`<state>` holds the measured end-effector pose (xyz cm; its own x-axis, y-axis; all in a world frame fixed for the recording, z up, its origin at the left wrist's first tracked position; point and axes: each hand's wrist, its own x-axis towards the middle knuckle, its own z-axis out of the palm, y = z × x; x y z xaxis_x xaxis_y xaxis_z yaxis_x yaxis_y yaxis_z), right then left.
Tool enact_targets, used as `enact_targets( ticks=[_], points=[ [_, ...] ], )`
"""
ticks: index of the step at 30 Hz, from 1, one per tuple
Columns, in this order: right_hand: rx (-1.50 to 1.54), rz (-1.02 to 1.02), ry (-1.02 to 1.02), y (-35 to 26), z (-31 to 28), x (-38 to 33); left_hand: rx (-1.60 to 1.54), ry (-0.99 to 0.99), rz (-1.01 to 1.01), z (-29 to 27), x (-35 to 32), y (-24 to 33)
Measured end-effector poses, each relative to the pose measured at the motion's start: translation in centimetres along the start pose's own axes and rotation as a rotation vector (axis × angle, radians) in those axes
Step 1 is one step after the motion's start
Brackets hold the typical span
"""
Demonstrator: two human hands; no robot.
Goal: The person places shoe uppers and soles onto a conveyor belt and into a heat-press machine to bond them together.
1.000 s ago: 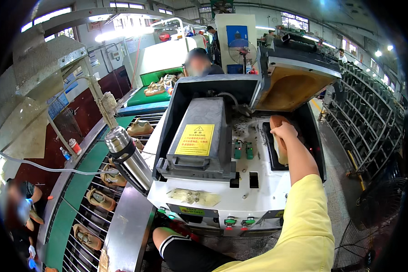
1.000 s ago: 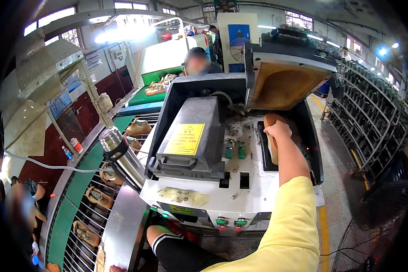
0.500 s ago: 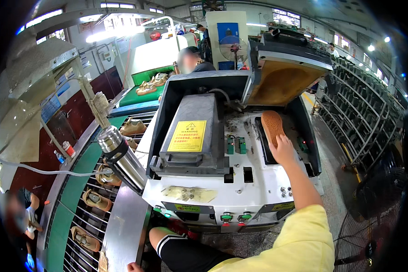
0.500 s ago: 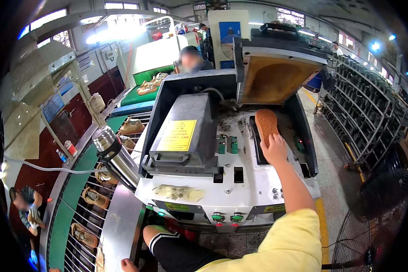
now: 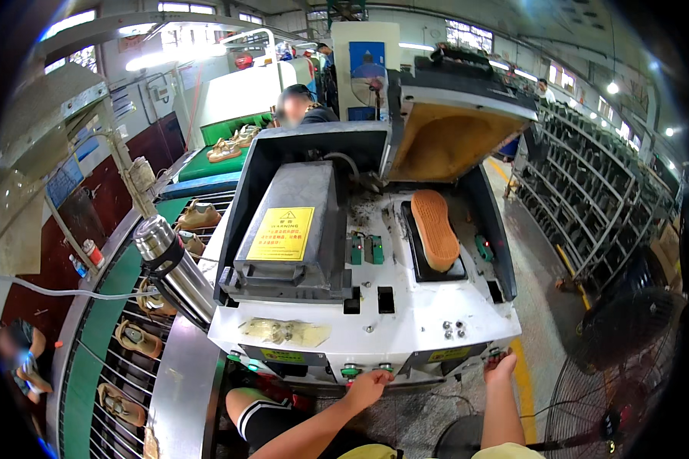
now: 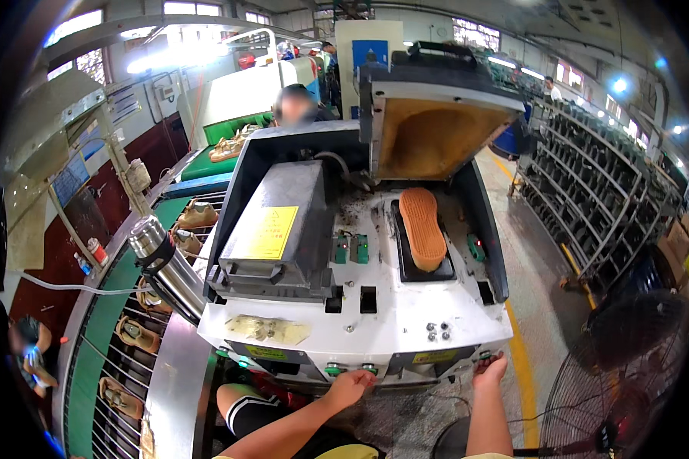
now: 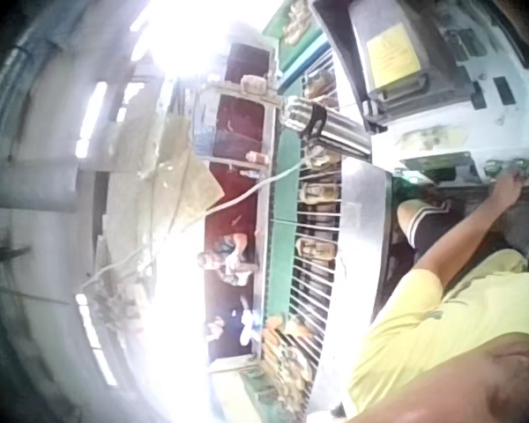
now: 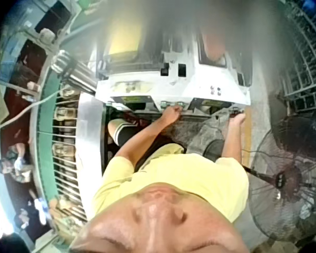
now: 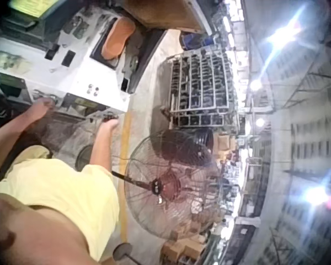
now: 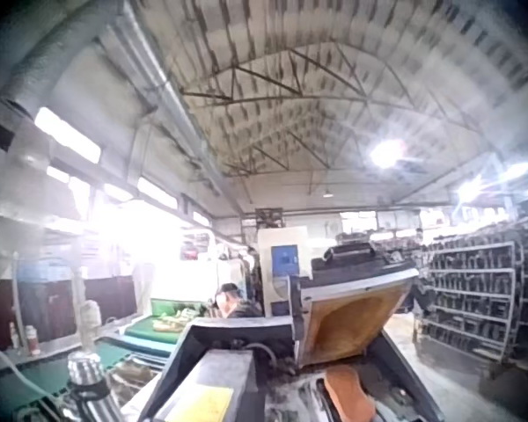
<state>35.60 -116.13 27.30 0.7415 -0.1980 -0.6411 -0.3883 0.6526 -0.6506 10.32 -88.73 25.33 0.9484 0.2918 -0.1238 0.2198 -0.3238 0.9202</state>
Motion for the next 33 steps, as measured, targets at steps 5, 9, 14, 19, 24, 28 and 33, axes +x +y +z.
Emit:
enact_targets(
  ticks=[5,9,14,19,24,28,33],
  points=[
    [-0.198,-0.106,-0.148,-0.7,-3.0,0.4,0.016,0.089,-0.007,0.4,-0.7,-3.7],
    [-1.027,-0.756,-0.688,9.7,-2.3,-5.9,0.176,-0.004,-0.568,-0.5,-3.6,-18.1],
    [-1.275,-1.253,-1.563,11.1,6.1,-20.2,-0.67,0.488,-0.406,-2.0,-3.4,-14.7],
    [-1.134,-1.256,-1.474,12.6,12.6,-21.1,-0.947,0.648,-0.533,-3.1,-3.8,-15.5],
    [-1.32,-1.405,-1.443,15.5,13.8,-21.0,-1.117,0.751,-0.497,-3.5,-2.9,-14.4],
    [-1.321,-1.457,-1.352,15.9,13.5,-20.7,-1.069,0.713,-0.473,-3.5,-2.5,-14.1],
    [-1.317,-1.554,-1.25,16.6,13.1,-21.3,-0.994,0.69,-0.505,-3.0,-2.0,-13.2]
  ],
)
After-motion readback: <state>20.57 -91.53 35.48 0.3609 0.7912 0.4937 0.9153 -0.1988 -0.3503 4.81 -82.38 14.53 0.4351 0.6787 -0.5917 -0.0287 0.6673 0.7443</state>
